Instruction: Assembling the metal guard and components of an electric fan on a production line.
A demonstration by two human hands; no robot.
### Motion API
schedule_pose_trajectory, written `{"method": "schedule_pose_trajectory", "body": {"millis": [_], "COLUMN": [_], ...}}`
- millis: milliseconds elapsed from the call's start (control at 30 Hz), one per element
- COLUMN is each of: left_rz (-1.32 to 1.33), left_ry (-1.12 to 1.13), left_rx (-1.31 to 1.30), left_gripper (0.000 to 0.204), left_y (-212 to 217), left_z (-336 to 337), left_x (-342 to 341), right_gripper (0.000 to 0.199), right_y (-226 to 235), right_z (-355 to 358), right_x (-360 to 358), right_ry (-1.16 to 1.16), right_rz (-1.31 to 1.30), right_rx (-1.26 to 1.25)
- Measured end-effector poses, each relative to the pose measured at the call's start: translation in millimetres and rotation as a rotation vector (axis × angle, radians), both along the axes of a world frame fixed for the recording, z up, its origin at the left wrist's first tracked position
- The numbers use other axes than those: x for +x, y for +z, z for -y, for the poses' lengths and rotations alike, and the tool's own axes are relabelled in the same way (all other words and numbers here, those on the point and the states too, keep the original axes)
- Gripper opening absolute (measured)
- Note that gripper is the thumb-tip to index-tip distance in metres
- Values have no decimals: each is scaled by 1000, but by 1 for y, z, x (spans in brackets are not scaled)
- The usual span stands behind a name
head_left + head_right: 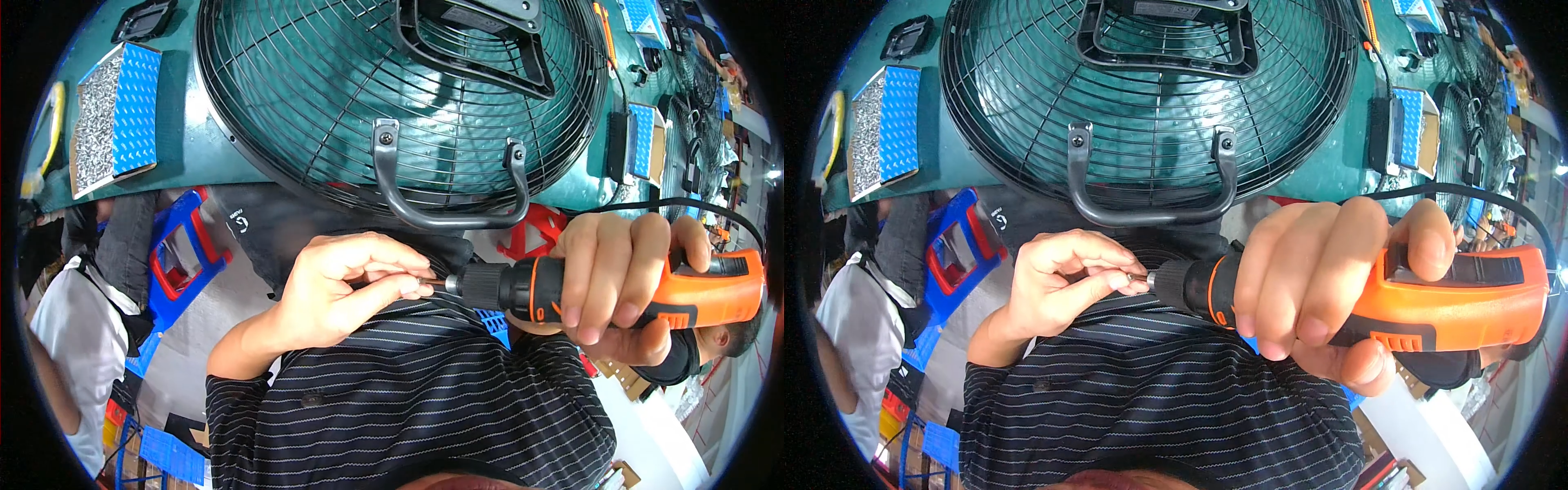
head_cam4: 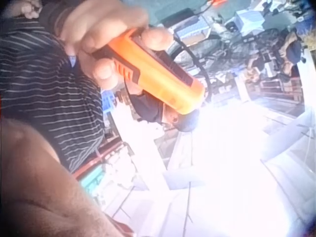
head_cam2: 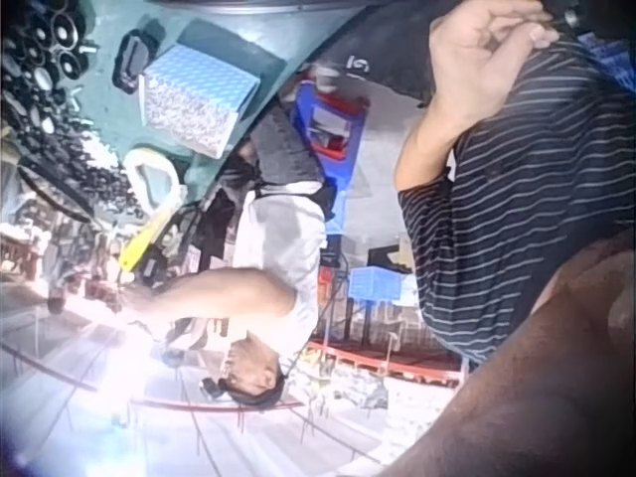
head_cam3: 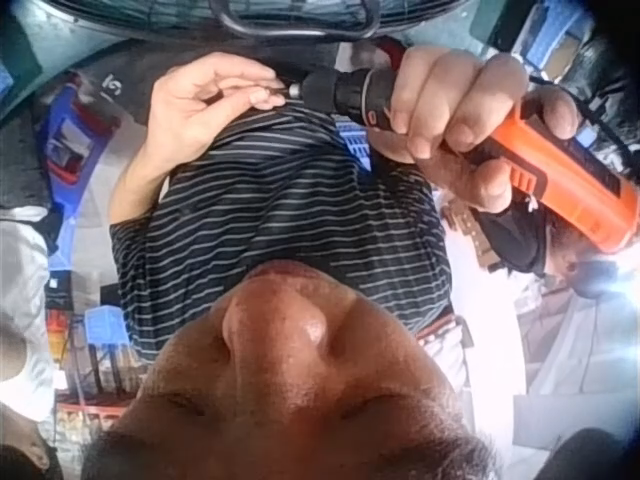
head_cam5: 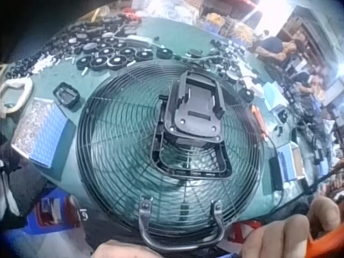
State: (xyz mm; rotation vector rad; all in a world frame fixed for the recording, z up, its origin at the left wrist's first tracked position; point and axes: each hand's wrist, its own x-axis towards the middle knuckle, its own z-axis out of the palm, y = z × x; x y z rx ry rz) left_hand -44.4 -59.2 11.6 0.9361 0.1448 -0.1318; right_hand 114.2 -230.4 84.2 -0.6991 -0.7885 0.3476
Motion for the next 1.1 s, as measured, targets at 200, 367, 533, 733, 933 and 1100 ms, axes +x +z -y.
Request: {"method": "schedule_pose_trajectory", "body": {"millis": [200, 367, 533, 733, 933, 1100], "left_rz": [147, 488, 479, 482, 476, 401], "left_ry": [46, 428, 712, 713, 713, 579], "left_rx": [362, 1372, 1577, 1628, 1646, 1718], "left_gripper": [24, 50, 44, 37, 34, 51], "left_y": [3, 2, -13, -23, -27, -18], "left_z": [-4, -12, -7, -10, -11, -35], "left_x": [5, 11, 17, 15, 15, 15], "right_gripper": [55, 54, 55, 54, 55, 57], "right_y": [6, 12, 8, 3, -1, 3], "right_z": [1, -3, -14, -22, -30, -38], "right_x": [-1, -6, -9, -9, -17, -25], "right_ry": [-8, -70, -58, -22, -95, -150], "right_rz": [-8, 93, 280, 295, 335, 342], "right_rx": [-14, -30, -46, -100, -97, -204]}}
